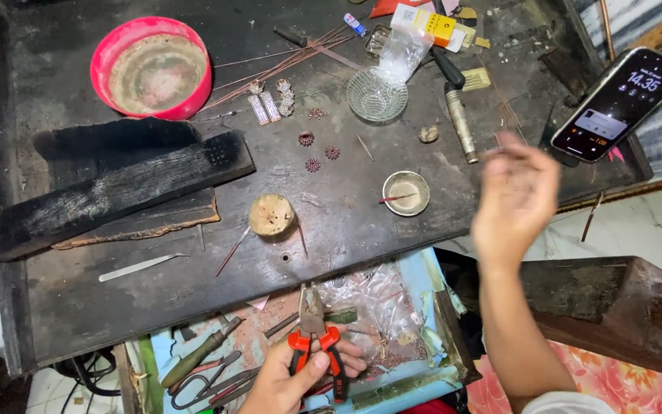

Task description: Using pliers to bend and shape thin metal wire into small decorative components at a jewelry workshop.

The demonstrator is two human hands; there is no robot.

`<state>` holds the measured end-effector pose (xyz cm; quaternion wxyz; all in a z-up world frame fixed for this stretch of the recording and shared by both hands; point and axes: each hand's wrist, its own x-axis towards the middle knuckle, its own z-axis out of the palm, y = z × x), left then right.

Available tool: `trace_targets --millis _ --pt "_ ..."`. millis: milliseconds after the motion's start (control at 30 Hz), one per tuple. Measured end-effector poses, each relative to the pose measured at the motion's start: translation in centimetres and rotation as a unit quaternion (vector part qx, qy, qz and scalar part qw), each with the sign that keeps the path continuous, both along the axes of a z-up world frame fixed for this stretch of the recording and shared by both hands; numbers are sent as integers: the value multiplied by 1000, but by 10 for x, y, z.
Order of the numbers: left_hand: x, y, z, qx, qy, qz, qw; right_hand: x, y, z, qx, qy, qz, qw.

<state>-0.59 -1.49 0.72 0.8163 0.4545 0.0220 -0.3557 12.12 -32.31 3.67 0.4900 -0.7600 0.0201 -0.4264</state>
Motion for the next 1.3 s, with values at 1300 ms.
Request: trace_targets --millis 1300 --pt "-1 9 7 -90 -67 31 993 -37 142 18 173 179 470 847"
